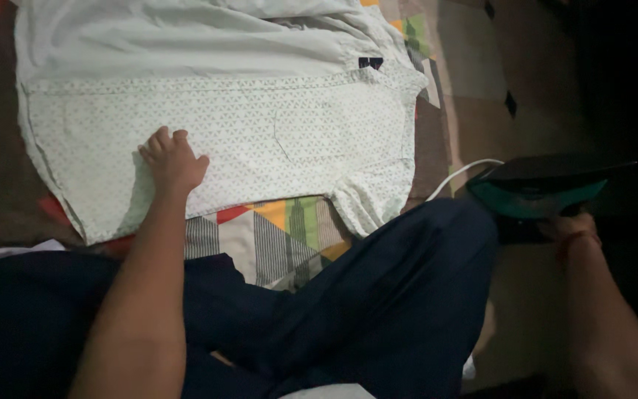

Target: The person irons a white patterned shirt laid out on a patterned mat. They smooth the fabric with their hands, use a teal iron to press the shirt, and reposition the garment to iron different sections.

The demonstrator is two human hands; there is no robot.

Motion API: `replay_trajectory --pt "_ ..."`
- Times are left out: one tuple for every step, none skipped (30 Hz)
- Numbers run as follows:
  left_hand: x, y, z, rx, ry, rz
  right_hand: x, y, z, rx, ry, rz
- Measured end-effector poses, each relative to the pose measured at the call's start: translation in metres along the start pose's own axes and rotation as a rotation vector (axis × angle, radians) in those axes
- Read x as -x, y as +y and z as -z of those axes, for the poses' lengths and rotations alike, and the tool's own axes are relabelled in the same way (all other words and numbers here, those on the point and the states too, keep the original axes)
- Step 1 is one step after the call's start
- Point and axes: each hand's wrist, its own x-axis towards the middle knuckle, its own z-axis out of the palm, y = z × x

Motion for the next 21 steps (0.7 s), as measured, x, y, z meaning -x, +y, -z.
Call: replay_trajectory --pt "0.000 0.001 -0.001 -0.005 0.007 -0.008 -0.004 0.001 0.002 0.353 0.035 0.012" --pt "-0.001 0.004 -0.001 -0.007 0.000 -0.013 -0.005 0.001 0.004 0.634 0.058 0.024" --pt "-0.005 0.007 -0.001 -0.009 -0.003 -0.017 -0.004 -0.002 0.005 0.838 0.043 0.042" --pt "-0.008 0.008 0.000 -0.012 -0.005 -0.020 0.002 -0.005 0.011 0.999 -0.031 0.004" --pt "-0.009 0.009 0.001 -0.011 0.011 -0.026 0.010 -0.010 0.016 1.179 -0.126 -0.027" --pt "-0.009 0.010 0.002 -0.011 0.027 -0.032 0.019 -0.016 0.019 1.338 -0.240 -0.061" --pt "-0.009 0.010 0.004 -0.011 0.041 -0.038 0.026 -0.024 0.016 1.443 -0.347 -0.058" --pt "-0.009 0.012 0.007 0.001 0.053 -0.094 0.030 -0.037 0.008 1.528 -0.453 -0.030" --pt "-0.010 0.013 0.011 0.013 0.068 -0.150 0.032 -0.054 -0.006 1.597 -0.554 0.021" --pt "-0.010 0.015 0.016 0.025 0.082 -0.205 0.032 -0.072 -0.026 1.563 -0.596 0.133" --pt "-0.008 0.021 0.019 0.067 0.083 -0.276 0.029 -0.093 -0.052 1.525 -0.646 0.248" --pt "-0.003 0.032 0.019 0.108 0.085 -0.347 0.026 -0.110 -0.079 1.467 -0.689 0.360" --pt "0.000 0.045 0.020 0.141 0.080 -0.377 0.024 -0.123 -0.109 1.409 -0.727 0.437" --pt "0.003 0.061 0.020 0.173 0.076 -0.407 0.023 -0.132 -0.144 1.346 -0.771 0.504" --pt "0.003 0.077 0.020 0.193 0.058 -0.419 0.021 -0.140 -0.178 1.290 -0.820 0.556" --pt "0.004 0.093 0.020 0.214 0.041 -0.430 0.020 -0.141 -0.208 1.284 -0.865 0.543" --pt "0.006 0.106 0.021 0.225 0.050 -0.456 0.019 -0.141 -0.239 1.278 -0.920 0.539" --pt "0.009 0.117 0.021 0.236 0.060 -0.481 0.019 -0.137 -0.263 1.268 -0.956 0.509" --pt "0.010 0.126 0.022 0.258 0.028 -0.483 0.021 -0.130 -0.293 1.201 -0.852 0.414" --pt "0.012 0.134 0.023 0.280 -0.004 -0.485 0.022 -0.124 -0.319 1.132 -0.749 0.321" --pt "0.011 0.139 0.024 0.301 -0.034 -0.491 0.020 -0.120 -0.335 1.055 -0.646 0.229"
